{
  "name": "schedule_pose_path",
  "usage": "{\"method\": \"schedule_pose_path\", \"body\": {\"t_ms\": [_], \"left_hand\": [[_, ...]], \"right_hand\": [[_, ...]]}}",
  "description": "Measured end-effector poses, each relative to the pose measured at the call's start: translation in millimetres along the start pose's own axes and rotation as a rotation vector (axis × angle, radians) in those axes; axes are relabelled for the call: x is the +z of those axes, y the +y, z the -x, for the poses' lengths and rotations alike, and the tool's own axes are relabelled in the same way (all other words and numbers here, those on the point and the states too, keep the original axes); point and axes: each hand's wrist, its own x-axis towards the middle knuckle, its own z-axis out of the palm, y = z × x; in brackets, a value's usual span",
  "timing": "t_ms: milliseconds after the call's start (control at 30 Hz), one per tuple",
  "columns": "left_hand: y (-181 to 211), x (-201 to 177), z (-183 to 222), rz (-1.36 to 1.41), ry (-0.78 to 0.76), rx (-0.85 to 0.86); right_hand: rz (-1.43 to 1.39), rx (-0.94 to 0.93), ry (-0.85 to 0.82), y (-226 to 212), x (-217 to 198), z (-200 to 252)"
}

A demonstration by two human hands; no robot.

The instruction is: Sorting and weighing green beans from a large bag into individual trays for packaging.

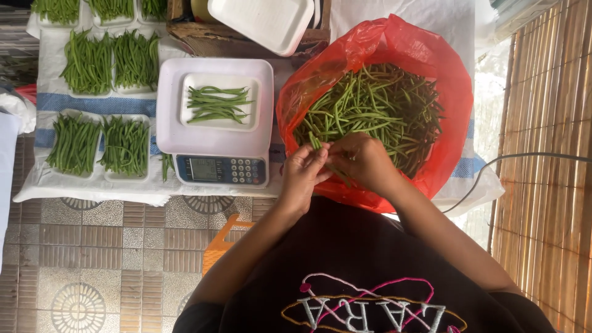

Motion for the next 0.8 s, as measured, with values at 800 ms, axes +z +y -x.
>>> {"method": "schedule_pose_path", "body": {"t_ms": [800], "left_hand": [[7.9,-9.8,-4.5,0.153,-0.010,0.023]], "right_hand": [[0.096,0.268,-0.091,85.6,-36.0,-1.6]]}}
